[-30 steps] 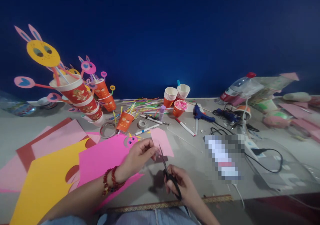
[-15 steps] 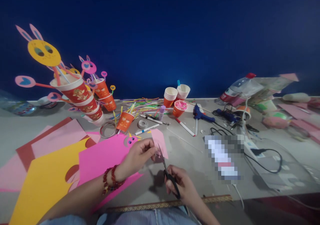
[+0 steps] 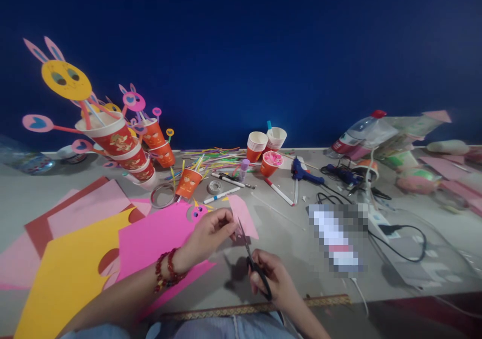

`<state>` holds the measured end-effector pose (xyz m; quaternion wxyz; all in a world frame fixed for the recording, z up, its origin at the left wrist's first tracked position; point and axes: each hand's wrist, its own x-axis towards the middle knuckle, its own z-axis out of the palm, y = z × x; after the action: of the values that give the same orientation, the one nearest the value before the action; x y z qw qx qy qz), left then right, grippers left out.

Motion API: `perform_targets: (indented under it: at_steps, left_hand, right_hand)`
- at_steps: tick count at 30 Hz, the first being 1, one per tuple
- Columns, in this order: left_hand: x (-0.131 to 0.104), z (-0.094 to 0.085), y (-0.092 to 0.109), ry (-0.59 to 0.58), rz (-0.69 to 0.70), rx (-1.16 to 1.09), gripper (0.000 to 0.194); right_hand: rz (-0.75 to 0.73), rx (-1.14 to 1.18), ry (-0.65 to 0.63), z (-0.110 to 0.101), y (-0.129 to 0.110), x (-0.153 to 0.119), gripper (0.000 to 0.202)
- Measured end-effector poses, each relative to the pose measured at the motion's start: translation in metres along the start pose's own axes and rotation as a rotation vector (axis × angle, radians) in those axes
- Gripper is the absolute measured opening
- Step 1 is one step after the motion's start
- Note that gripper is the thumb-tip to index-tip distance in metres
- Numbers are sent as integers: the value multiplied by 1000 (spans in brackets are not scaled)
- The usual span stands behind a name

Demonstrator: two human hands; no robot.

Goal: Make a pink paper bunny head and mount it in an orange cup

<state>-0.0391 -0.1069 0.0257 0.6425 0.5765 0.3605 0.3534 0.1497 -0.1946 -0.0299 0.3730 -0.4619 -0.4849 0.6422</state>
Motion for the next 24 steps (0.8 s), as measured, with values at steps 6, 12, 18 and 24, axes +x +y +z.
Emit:
perform_targets:
  at_steps: [6, 12, 18, 24]
  left_hand:
    - [0, 1, 3, -7, -9, -53, 28]
    - [0, 0, 1, 0, -15, -53, 28]
    - [0, 2, 3, 5, -10, -58, 30]
    - [-1, 4, 2, 25, -8, -99, 28]
  right_hand:
    - [-22, 59, -25, 0, 2, 1, 59]
    - [-7, 72, -19, 0, 0, 0, 60]
    - [7, 101, -18, 1, 2, 1, 60]
    - [-4, 132, -32, 5, 0, 0, 60]
